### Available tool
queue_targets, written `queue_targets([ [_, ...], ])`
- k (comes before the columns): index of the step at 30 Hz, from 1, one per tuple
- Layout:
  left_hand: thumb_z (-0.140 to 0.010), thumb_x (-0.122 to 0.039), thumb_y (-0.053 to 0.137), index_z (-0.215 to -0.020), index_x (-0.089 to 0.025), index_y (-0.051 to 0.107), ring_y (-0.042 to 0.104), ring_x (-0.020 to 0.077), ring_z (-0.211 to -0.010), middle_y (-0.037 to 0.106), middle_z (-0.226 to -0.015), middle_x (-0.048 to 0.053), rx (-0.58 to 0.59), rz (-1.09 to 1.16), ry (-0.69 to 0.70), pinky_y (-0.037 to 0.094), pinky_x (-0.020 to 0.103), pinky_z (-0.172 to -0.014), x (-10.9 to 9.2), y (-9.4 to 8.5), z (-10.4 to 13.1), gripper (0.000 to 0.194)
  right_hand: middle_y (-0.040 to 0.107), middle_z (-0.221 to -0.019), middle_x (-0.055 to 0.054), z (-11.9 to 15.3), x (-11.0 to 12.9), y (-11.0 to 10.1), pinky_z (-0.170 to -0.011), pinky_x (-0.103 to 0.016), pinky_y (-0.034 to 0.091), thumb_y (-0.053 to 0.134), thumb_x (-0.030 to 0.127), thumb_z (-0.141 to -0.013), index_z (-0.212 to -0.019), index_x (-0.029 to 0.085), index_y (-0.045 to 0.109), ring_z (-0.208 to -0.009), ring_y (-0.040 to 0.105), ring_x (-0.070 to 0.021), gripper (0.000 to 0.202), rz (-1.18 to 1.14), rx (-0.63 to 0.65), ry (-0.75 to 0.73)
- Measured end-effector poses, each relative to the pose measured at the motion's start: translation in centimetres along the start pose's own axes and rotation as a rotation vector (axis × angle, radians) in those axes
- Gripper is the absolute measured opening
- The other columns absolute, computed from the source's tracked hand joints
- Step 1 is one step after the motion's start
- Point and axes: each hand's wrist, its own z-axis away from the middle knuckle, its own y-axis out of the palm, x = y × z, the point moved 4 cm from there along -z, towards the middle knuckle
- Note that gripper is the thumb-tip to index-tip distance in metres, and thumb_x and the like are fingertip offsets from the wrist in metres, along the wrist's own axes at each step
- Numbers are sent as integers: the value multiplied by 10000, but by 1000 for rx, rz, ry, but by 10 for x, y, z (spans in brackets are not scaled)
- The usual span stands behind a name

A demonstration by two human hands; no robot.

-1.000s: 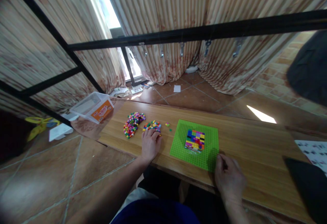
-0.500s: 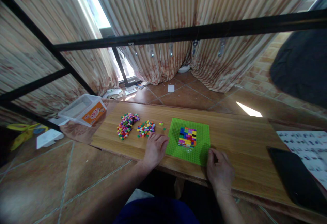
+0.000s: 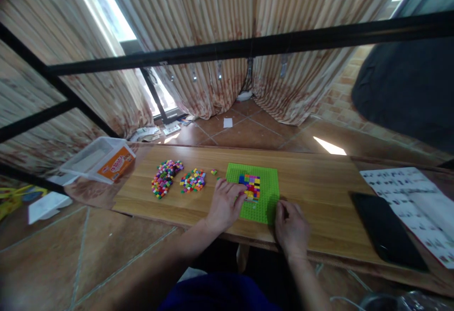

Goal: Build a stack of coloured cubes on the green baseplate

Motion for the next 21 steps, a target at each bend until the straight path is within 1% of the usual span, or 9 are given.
queue_targets([
  [4, -947, -249, 509, -1013, -230, 652, 619, 190, -918, 720, -939, 24, 37, -50, 63, 329, 433, -1046, -3, 6, -7, 158, 700, -905, -117, 0, 0, 1, -722, -319, 459, 398, 504, -933, -897, 157, 690, -791, 624, -211, 455, 2, -8, -25],
  [11, -953, -230, 500, -969, -233, 658, 603, 175, -886, 711, -915, 9, 27, -147, 144, 280, 461, -1066, -6, 15, -11, 158, 696, -910, -113, 0, 2, 0, -703, -309, 446, 402, 492, -934, -906, 161, 689, -787, 620, -207, 439, 12, 1, -9],
  [16, -955, -248, 507, -958, -250, 684, 591, 170, -889, 706, -941, 17, 10, -155, 142, 292, 456, -1052, -5, 18, -10, 177, 695, -914, -111, 0, 1, 0, -718, -309, 450, 414, 480, -933, -897, 165, 688, -806, 624, -208, 419, 1, 2, -11],
  [21, -945, -255, 528, -948, -274, 705, 573, 181, -921, 699, -963, 18, -13, -114, 94, 301, 450, -1035, -1, 19, -9, 178, 695, -927, -112, 0, -1, 1, -731, -312, 455, 413, 470, -937, -912, 161, 688, -812, 627, -208, 415, 10, 6, -14],
])
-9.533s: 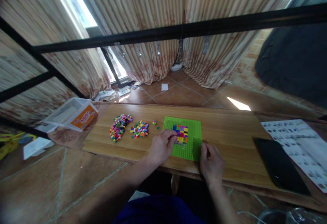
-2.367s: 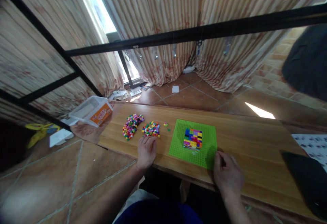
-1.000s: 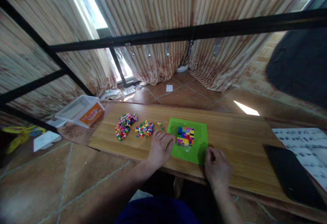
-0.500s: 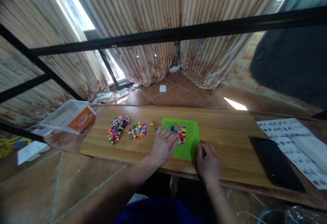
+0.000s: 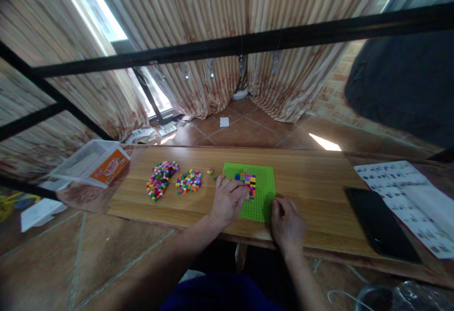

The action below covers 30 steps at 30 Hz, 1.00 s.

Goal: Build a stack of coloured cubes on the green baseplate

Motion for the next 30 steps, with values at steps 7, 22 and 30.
queue_targets([
  [7, -949, -294, 527, -967, -295, 729, 558, 180, -943, 687, -974, 17, -58, 73, -38, 318, 431, -995, 3, 1, 5, 203, 694, -905, -103, 0, 2, -2, -707, -300, 449, 410, 483, -936, -905, 158, 690, -786, 624, -202, 430, 5, -5, -2],
  [22, -899, -179, 533, -1195, -313, 655, 536, 197, -942, 652, -1016, 41, 19, -45, 38, 316, 460, -1016, 1, -1, 16, 347, 700, -941, -119, 0, 1, -1, -723, -319, 454, 409, 487, -932, -914, 160, 695, -817, 626, -217, 435, 4, -1, 15],
  [30, -921, -191, 524, -1169, -289, 665, 538, 196, -957, 664, -997, 41, 7, -72, 75, 325, 453, -1014, 1, 4, 16, 301, 693, -920, -113, 1, -1, 0, -703, -311, 438, 396, 498, -937, -922, 158, 692, -796, 613, -210, 451, 12, 1, 1],
])
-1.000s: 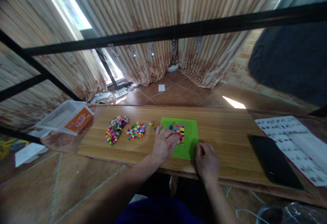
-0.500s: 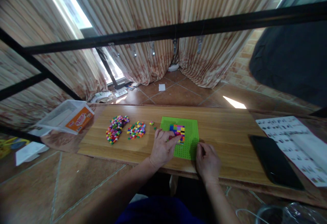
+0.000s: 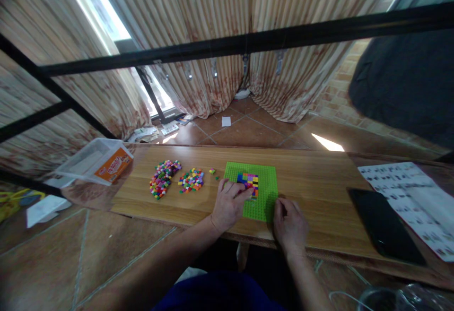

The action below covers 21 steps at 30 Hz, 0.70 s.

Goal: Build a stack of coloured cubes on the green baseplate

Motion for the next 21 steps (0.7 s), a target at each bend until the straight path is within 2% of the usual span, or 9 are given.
queue_targets([
  [9, -919, -193, 534, -1118, -302, 688, 540, 199, -961, 674, -1001, 35, -11, 48, -46, 333, 451, -1004, -1, -6, -3, 275, 695, -931, -123, -1, 1, 0, -712, -322, 443, 379, 523, -933, -920, 159, 687, -794, 611, -216, 478, -8, -13, -8],
  [14, -944, -232, 489, -1211, -272, 637, 547, 205, -962, 686, -1017, 46, -28, 125, -98, 368, 434, -973, -1, -13, -4, 308, 697, -928, -126, 0, -1, 0, -723, -326, 450, 373, 525, -934, -914, 154, 686, -807, 621, -226, 486, -6, -7, -13],
  [18, -946, -236, 482, -1211, -237, 629, 549, 210, -949, 684, -1019, 62, -72, 155, -173, 421, 406, -910, 11, -24, 4, 303, 695, -927, -125, 0, -3, 0, -700, -329, 449, 379, 517, -925, -917, 157, 685, -785, 619, -226, 473, 18, 18, 25],
  [21, -939, -218, 481, -1166, -221, 645, 556, 222, -936, 677, -990, 71, -99, 153, -262, 447, 401, -871, 29, -32, 23, 281, 694, -934, -122, 0, -6, 0, -686, -332, 448, 389, 509, -913, -925, 162, 683, -781, 621, -231, 455, 36, 43, 37],
])
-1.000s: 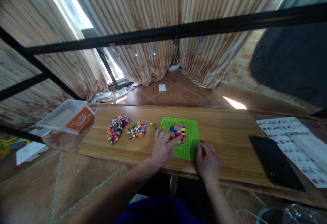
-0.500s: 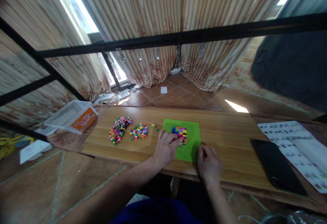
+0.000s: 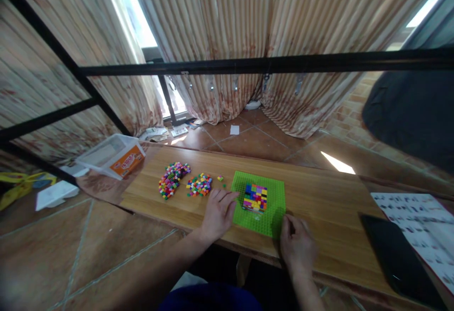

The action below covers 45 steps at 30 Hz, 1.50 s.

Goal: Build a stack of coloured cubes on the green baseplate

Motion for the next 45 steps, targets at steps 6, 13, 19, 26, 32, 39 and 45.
queue_targets([
  [6, -902, -150, 498, -1114, -207, 648, 581, 213, -937, 667, -979, 73, -51, -48, -125, 478, 383, -855, 47, -22, 37, 266, 691, -962, -125, 1, -14, 3, -653, -355, 443, 401, 531, -884, -942, 181, 679, -764, 620, -253, 451, 58, 23, 20],
  [13, -892, -123, 504, -1101, -184, 645, 589, 213, -952, 672, -1015, 84, -171, -117, -248, 487, 378, -847, 89, -48, 52, 259, 681, -1045, -141, -1, -20, 4, -693, -390, 449, 362, 546, -862, -1019, 193, 672, -866, 626, -306, 496, 159, 119, 41],
  [19, -875, -148, 557, -1086, -205, 650, 578, 225, -983, 668, -1047, 74, -202, -163, -302, 467, 406, -892, 102, -52, 39, 238, 676, -1058, -153, -3, -22, 3, -708, -426, 457, 340, 586, -850, -1024, 200, 670, -900, 632, -346, 537, 202, 156, 100],
  [26, -867, -229, 604, -1100, -212, 650, 546, 253, -1051, 639, -1144, 81, -52, -234, -339, 421, 428, -913, 91, -32, 13, 239, 682, -1046, -142, -2, -21, 3, -715, -425, 459, 359, 565, -843, -1003, 208, 675, -883, 635, -335, 502, 190, 158, 102],
  [32, -887, -234, 558, -976, -202, 673, 532, 266, -1036, 647, -1072, 99, 71, -339, -424, 390, 433, -912, 92, -24, -9, 149, 684, -1042, -149, -1, -14, 1, -729, -412, 458, 348, 549, -870, -1007, 190, 679, -898, 632, -327, 507, 184, 92, 50],
  [39, -869, -227, 544, -901, -197, 665, 544, 260, -1013, 658, -1020, 88, 87, -348, -475, 381, 418, -909, 93, -22, -11, 128, 689, -1003, -140, -1, -14, 1, -686, -389, 454, 370, 530, -866, -966, 196, 676, -841, 626, -295, 464, 158, 83, 19],
  [45, -858, -202, 539, -869, -196, 657, 555, 256, -1025, 666, -1031, 87, 149, -346, -470, 372, 418, -928, 92, -21, -12, 118, 686, -1004, -129, -1, -9, 0, -702, -373, 458, 369, 520, -868, -969, 187, 681, -859, 631, -282, 467, 164, 92, 40],
])
